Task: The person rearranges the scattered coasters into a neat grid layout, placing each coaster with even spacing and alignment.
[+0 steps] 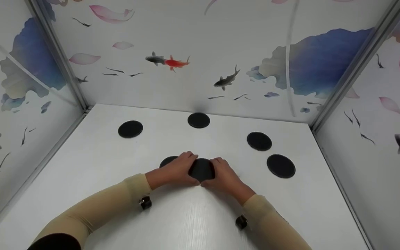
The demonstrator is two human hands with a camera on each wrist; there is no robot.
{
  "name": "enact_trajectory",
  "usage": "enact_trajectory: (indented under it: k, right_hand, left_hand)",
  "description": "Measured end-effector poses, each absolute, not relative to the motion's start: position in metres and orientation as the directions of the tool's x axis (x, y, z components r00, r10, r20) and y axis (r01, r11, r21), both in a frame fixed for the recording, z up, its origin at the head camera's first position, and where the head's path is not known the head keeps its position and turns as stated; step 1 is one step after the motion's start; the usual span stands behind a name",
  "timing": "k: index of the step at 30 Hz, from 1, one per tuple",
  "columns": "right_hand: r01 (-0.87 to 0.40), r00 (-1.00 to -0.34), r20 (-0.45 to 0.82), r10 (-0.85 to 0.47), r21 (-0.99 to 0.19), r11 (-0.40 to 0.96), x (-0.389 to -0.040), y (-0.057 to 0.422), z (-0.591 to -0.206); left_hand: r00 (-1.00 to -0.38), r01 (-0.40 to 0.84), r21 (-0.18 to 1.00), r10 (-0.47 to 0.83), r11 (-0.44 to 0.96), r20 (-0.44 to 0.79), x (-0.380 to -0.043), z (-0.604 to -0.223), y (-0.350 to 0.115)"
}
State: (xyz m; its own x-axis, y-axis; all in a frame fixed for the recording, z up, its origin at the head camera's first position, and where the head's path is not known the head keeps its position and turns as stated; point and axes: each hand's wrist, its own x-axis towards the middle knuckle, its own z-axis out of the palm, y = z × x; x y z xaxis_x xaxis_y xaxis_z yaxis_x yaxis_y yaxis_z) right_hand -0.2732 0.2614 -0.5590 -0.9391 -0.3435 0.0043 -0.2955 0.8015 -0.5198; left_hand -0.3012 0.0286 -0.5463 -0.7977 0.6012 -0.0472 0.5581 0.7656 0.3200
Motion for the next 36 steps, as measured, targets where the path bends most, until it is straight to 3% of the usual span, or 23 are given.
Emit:
enact_trajectory:
  k: [13, 26, 36]
  right_hand:
    - [-0.286, -0.939, 0.001, -0.344, -0.560, 0.777, -0.275, 0.262, -0.557]
    - [-0.267, -0.949, 0.044, -0.311, -0.635, 0.725, -0.271, 0.286, -0.546]
    - [-0.269, -0.961, 0.131, -0.245, -0.654, 0.707, -0.265, 0.325, -0.538]
  left_hand:
    - [-0.797, 0.558, 0.324, 0.602, 0.764, -0.049, -0.304, -0.545, 0.027]
    - [-0.795, 0.544, 0.428, 0.606, 0.722, -0.013, -0.310, -0.539, 0.032]
    - [-0.725, 0.620, 0.475, 0.687, 0.625, 0.042, -0.322, -0.527, 0.069]
